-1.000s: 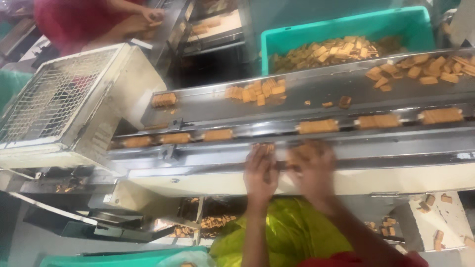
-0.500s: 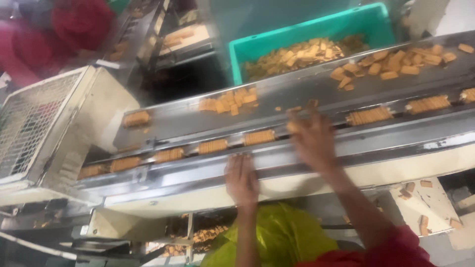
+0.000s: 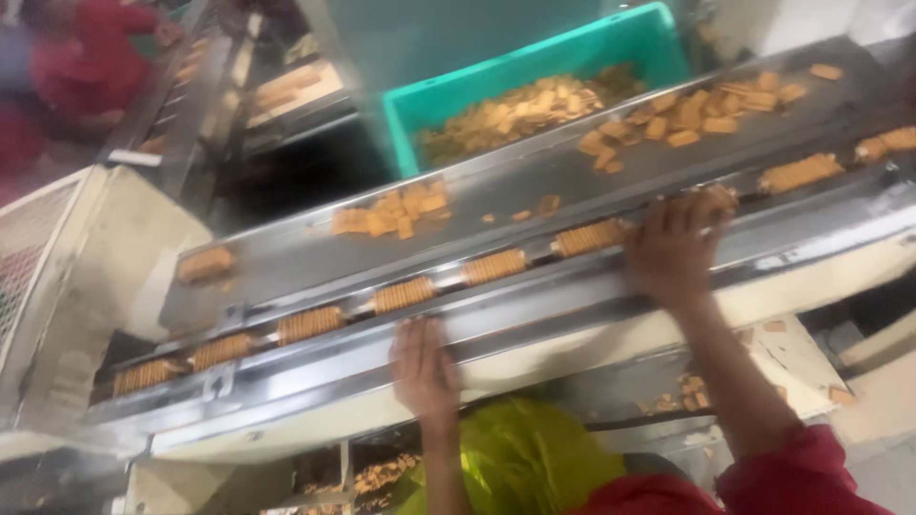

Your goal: The person arranges rectangular biscuits on a moving conveyor belt by hand, aligning them into neat rows. The person also picks up scattered biscuit pieces and places them into a green bin beside the belt.

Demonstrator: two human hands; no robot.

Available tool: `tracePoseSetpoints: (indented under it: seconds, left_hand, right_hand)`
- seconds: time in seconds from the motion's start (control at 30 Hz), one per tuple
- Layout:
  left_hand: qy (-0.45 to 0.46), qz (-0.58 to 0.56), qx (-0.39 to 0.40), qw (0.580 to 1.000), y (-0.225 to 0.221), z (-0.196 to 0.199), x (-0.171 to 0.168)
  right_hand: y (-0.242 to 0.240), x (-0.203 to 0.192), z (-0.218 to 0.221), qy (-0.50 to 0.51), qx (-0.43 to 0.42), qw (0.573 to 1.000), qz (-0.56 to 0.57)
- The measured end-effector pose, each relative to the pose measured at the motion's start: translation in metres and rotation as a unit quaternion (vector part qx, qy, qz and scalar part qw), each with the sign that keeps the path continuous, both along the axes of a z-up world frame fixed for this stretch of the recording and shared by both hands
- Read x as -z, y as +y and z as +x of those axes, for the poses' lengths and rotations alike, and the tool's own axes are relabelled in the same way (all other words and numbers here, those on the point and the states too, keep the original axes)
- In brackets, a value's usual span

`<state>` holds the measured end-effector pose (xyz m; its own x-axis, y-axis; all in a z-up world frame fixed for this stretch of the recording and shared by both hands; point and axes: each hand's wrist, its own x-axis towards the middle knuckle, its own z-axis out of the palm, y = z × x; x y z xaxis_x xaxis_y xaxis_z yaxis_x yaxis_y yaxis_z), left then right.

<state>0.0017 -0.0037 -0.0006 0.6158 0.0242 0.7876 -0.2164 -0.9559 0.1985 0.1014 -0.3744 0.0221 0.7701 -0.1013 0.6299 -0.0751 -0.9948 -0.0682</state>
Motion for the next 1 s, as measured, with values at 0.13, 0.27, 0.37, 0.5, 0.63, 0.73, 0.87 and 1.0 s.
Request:
tracePoseSetpoints:
  seconds: [0.13, 0.27, 0.37, 0.5, 0.63, 0.73, 0.87, 1.0]
  left_hand:
    - [-0.038, 0.004, 0.0, 0.999, -0.008, -0.004, -0.014]
    - [-0.017, -0.004, 0.004, 1.0, -0.008, -0.007, -0.015]
    - [-0.007, -0.013, 0.024, 1.0, 0.002, -0.004, -0.01]
    - [0.002, -0.038, 0.015, 0.999, 0.028, -0.007, -0.001]
    - [-0.018, -0.014, -0.018, 1.0, 0.053, -0.002, 0.01]
    - [-0.022, -0.02, -0.023, 0.999, 0.052, -0.004, 0.014]
    - [-0.028, -0.038, 0.008, 0.999, 0.048, -0.014, -0.003]
    - [-0.044, -0.045, 0.0, 0.998, 0.044, -0.015, -0.015]
  right_hand:
    - [0.038, -0.005, -0.027, 0.007, -0.08, 0.992, 0.101]
    - [0.067, -0.017, -0.046, 0.003, -0.172, 0.981, 0.089]
    - [0.094, -0.032, -0.036, -0.027, -0.254, 0.963, 0.081]
    - [0.137, -0.051, -0.01, 0.011, -0.387, 0.91, 0.147]
    - [0.192, -0.067, 0.051, 0.104, -0.431, 0.878, 0.182]
    - [0.238, -0.063, 0.112, 0.178, -0.398, 0.885, 0.163]
    - [0.283, -0.04, 0.184, 0.19, -0.319, 0.924, 0.093]
    - [0.294, -0.018, 0.213, 0.219, -0.27, 0.935, 0.075]
